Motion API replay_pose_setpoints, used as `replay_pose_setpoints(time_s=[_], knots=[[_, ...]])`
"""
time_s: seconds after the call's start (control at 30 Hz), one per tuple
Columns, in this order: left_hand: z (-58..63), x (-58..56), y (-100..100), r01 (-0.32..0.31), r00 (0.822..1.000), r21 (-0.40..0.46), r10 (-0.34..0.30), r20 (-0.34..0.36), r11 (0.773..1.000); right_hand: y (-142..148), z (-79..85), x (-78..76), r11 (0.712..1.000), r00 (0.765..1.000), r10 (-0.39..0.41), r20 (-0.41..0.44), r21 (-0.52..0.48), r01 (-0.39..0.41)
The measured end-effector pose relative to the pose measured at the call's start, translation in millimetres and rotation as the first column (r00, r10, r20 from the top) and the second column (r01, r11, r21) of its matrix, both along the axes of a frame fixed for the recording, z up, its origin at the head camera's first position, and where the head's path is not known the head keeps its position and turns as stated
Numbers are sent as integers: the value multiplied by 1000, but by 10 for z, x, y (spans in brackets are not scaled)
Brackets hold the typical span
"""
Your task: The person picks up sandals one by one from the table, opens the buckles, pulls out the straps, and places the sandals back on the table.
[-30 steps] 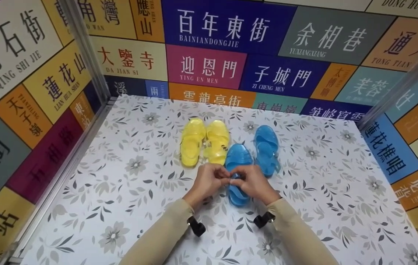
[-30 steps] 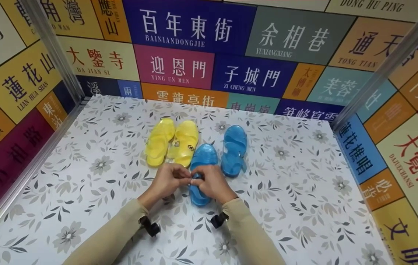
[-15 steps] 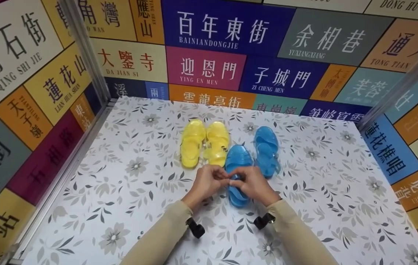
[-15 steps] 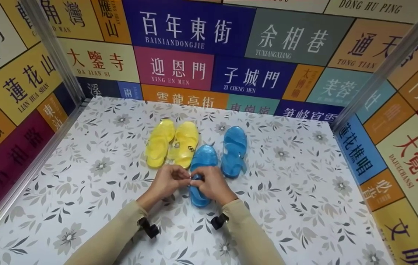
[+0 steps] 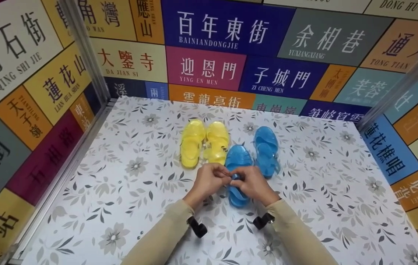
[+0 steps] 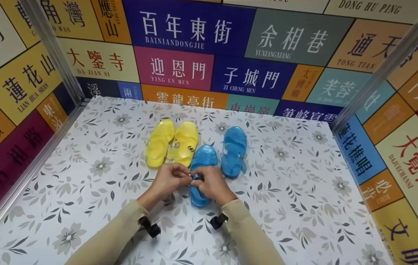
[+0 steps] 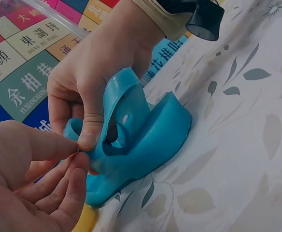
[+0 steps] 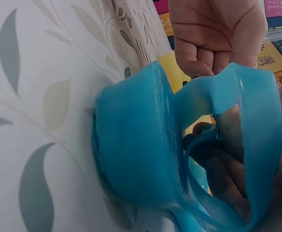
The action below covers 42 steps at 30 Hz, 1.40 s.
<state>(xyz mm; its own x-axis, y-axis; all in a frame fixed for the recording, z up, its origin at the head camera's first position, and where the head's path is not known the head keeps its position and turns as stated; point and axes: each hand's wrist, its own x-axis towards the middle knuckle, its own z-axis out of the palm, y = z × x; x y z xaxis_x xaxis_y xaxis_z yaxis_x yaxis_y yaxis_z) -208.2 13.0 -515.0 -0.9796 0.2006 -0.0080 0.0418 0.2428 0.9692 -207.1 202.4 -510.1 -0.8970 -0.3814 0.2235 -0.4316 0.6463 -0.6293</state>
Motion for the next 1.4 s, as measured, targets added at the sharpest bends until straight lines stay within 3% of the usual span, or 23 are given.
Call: replay_pose_setpoints(time_s=[0.23, 0.33, 0.5, 0.7, 0.93, 1.1, 1.4], knots=[[3, 11, 12, -48, 995, 28, 45, 91, 998, -24, -12, 2, 1000, 1000, -6, 6, -15, 6], [-8, 4, 6, -38, 994, 61, 31, 106, 997, -28, -5, 2, 1000, 1000, -5, 15, -20, 5], [-44, -3, -26, 27, 999, 42, -28, 29, 999, -15, -6, -8, 1000, 1000, 20, 6, -19, -20], [-71, 9, -54, 57, 995, -10, -58, -79, 998, 12, -9, -27, 996, 998, 64, -29, -58, -65], [-82, 37, -65, 67, 995, -54, -71, -69, 996, 7, -23, -24, 997, 996, 37, -76, -66, -42], [-84, 55, -46, 97, 994, 4, -96, -46, 995, 1, 5, -20, 998, 997, 31, -64, -47, -34], [-100, 53, -54, 115, 988, -19, -117, -105, 993, 46, 90, -13, 997, 997, 71, -21, 32, -70]])
